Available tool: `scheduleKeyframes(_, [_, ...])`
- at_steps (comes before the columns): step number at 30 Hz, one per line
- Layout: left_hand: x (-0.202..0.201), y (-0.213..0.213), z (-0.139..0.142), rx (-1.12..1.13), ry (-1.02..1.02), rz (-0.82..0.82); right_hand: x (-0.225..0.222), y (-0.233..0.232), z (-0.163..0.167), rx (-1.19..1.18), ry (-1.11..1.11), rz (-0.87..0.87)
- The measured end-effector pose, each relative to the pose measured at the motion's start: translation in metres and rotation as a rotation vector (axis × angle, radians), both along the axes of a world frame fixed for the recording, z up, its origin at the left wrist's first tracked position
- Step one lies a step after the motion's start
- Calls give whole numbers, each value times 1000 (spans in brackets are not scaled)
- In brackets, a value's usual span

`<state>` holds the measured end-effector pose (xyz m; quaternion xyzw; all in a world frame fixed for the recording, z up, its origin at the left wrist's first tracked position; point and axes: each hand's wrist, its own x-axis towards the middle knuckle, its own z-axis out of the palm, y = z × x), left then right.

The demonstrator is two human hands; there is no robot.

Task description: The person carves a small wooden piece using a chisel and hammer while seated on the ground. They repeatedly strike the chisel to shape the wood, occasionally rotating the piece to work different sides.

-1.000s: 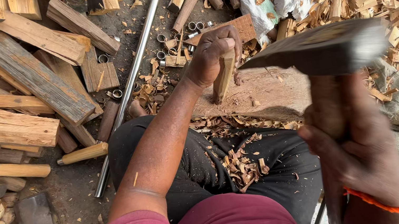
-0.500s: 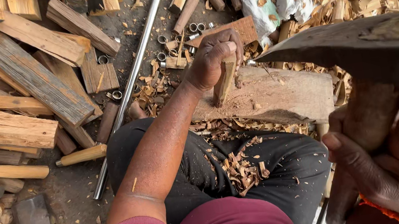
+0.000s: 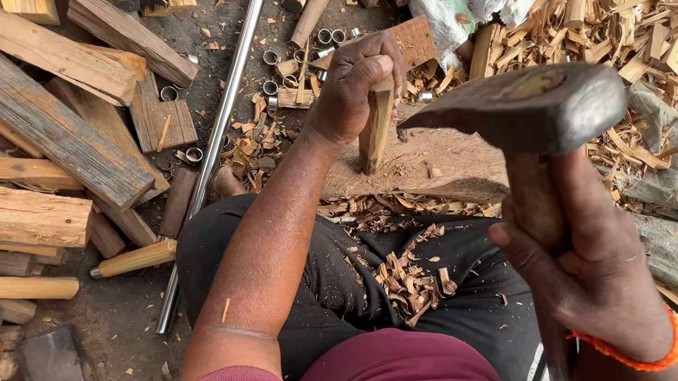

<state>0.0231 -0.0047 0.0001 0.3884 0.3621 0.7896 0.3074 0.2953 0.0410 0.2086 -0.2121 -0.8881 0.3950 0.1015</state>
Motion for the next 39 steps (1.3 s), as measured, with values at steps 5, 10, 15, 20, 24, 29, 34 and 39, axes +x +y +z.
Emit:
scheduleKeyframes(5, [-1, -4, 5, 41, -16, 15, -41, -19, -41, -135, 34, 346])
scheduleKeyframes(10, [2, -2, 7, -28, 99, 106, -19, -9, -29, -42, 5, 206])
scheduleKeyframes(15, [8, -2, 6, -1, 25, 3, 13, 13, -6, -233, 161, 3])
scheduleKeyframes(20, [7, 3, 4, 38, -20, -22, -12, 14, -28, -71, 51, 112])
scheduleKeyframes(24, [7, 2, 2, 23, 8, 12, -28, -4, -4, -159, 93, 80])
scheduleKeyframes(29, [6, 3, -1, -7, 74, 67, -26, -18, 38, -381, 299, -133])
scheduleKeyframes(34, [1, 11, -9, -16, 35, 149, -37, -11, -40, -1, -18, 308])
scheduleKeyframes(39, [-1, 1, -2, -46, -47, 22, -11, 1, -87, 1, -2, 293])
